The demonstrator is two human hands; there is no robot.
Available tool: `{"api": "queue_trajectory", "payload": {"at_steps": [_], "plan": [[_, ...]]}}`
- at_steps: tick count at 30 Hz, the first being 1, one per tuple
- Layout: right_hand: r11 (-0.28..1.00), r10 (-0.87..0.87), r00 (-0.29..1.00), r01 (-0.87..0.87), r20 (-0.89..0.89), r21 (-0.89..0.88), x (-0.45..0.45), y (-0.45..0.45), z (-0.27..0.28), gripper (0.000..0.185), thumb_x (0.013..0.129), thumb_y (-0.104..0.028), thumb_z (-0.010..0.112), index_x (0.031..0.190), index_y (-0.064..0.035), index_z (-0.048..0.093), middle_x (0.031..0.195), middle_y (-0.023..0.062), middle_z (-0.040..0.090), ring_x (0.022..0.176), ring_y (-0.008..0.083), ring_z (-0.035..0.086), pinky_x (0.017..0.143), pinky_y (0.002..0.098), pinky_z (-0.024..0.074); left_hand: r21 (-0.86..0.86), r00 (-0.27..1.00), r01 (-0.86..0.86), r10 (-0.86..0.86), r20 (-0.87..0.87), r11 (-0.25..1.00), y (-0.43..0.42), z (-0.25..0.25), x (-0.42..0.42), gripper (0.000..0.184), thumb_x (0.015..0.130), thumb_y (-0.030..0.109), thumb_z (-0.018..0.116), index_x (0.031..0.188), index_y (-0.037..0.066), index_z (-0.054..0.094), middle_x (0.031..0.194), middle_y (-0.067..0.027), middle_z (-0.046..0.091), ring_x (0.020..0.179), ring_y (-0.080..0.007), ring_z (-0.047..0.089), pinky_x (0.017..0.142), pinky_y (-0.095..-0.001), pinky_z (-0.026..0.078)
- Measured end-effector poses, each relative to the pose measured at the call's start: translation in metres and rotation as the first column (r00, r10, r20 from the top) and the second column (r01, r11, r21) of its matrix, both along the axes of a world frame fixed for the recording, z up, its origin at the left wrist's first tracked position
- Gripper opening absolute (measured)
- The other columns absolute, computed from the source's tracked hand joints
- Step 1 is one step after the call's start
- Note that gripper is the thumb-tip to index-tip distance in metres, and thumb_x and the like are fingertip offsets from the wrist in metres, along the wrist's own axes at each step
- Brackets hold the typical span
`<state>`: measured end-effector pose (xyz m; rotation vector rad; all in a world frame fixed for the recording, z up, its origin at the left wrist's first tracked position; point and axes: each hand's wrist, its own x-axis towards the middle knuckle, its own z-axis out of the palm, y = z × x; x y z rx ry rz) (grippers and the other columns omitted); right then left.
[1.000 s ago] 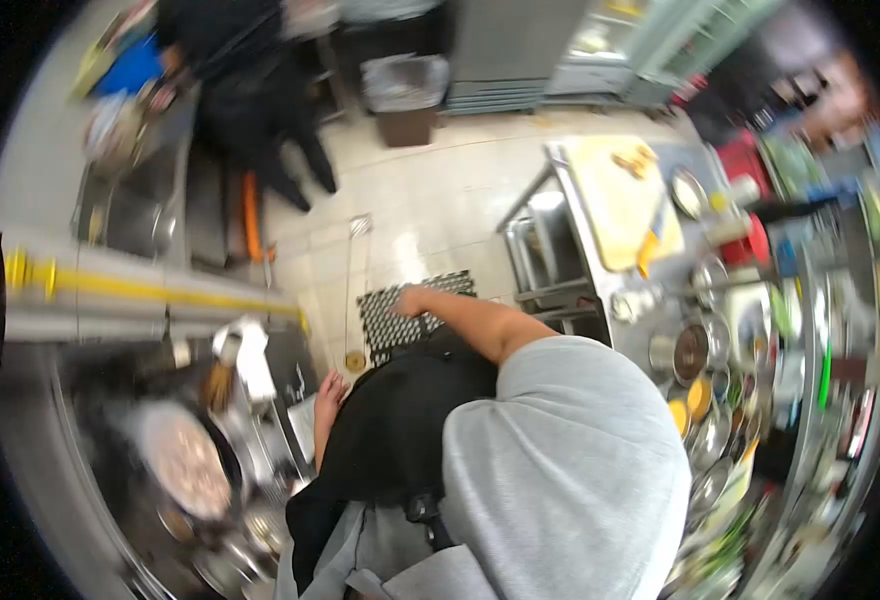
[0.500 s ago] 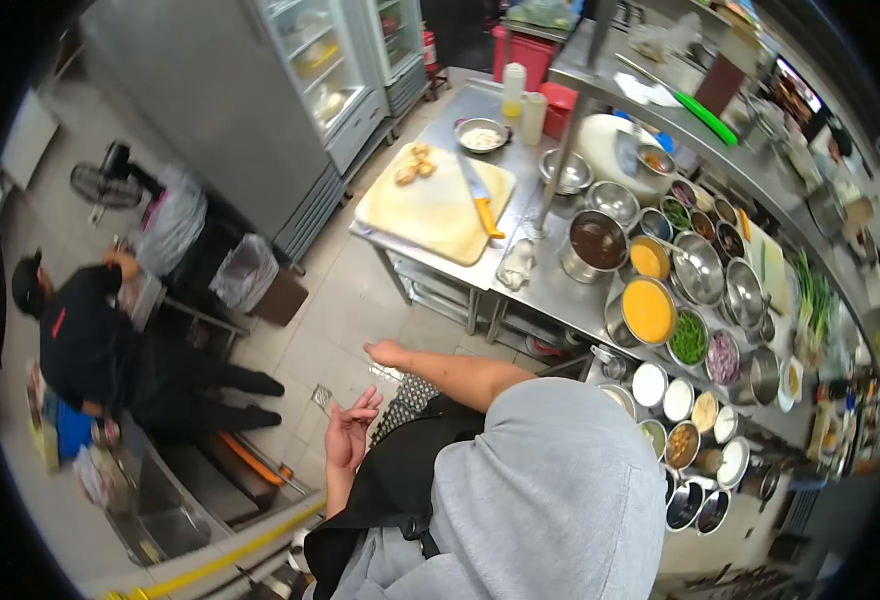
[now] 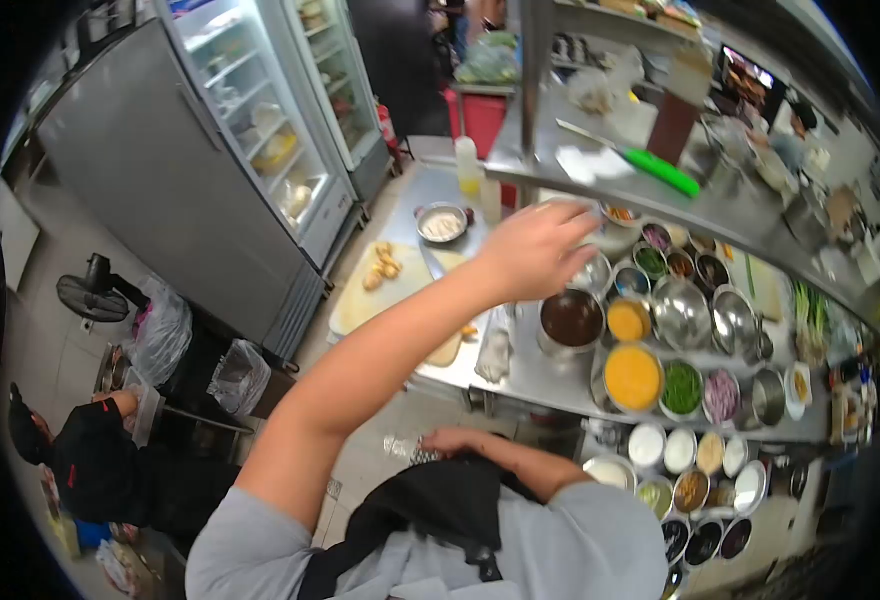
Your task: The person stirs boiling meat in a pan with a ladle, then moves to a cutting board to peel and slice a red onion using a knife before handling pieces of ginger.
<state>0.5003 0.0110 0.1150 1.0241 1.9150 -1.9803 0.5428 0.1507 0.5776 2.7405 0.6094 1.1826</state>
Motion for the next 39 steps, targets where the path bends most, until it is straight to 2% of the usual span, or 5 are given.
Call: {"api": "queue_trajectory", "payload": {"at_steps": [8,20,23,37,39], "plan": [[0.922,-0.385,0.917,0.386,-0.105,-0.009,0.100,0.032,0.114,0.053,0.102,-0.051,0.060,0.137,-0.0109,0.065,0.109,0.0098,0.073,0.093,0.0199,0.071,0.084,0.0357,0.0560,0.362,0.974,-0.206,0.228,-0.018,0.909,0.094,-0.036,0.092,0.046,0.090,0.015,0.060,0.133,0.000,0.060,0.142,-0.0208,0.059,0.134,-0.0346,0.055,0.113,-0.0422,0.042],[0.238,-0.658,-0.296,0.790,-0.692,-0.564,0.153,0.046,0.309,0.052,0.105,-0.044,0.060,0.138,-0.0038,0.057,0.114,0.0078,0.070,0.097,0.0197,0.068,0.092,0.0364,0.0538,-0.420,0.906,0.215,-0.020,0.422,0.882,-0.005,-0.083,-0.005,0.015,0.098,0.016,0.068,0.098,0.002,0.072,0.085,-0.0178,0.071,0.075,-0.0354,0.069,0.066,-0.0407,0.053],[0.336,-0.620,0.194,0.941,-0.760,-0.034,0.151,0.056,0.294,0.037,0.105,-0.031,0.063,0.128,-0.0011,0.063,0.105,0.0038,0.070,0.090,0.0135,0.067,0.084,0.0310,0.0545,-0.533,0.912,0.106,0.131,0.389,0.839,-0.014,-0.107,-0.031,0.016,0.097,0.017,0.070,0.101,0.002,0.073,0.085,-0.0176,0.070,0.074,-0.0323,0.068,0.065,-0.0385,0.052],[-0.090,-0.820,0.245,0.838,-0.518,0.538,0.046,0.028,0.325,0.032,0.099,-0.030,0.067,0.117,-0.0039,0.072,0.108,0.0112,0.072,0.101,0.0183,0.065,0.091,0.0341,0.0483,-0.832,0.974,-0.177,-0.030,-0.226,0.526,-0.015,-0.145,-0.187,0.028,0.098,0.026,0.071,0.109,0.001,0.075,0.087,-0.0124,0.073,0.080,-0.0150,0.070,0.069,-0.0321,0.056],[-0.252,-0.766,0.149,0.825,-0.626,0.505,0.032,0.022,0.321,0.041,0.101,-0.033,0.065,0.130,-0.0049,0.068,0.128,0.0171,0.069,0.122,0.0246,0.063,0.107,0.0374,0.0449,-0.834,0.909,0.369,0.027,0.415,0.411,-0.028,-0.186,-0.181,0.026,0.104,0.016,0.060,0.123,0.001,0.069,0.106,-0.0134,0.073,0.092,-0.0164,0.071,0.079,-0.0312,0.057]]}}
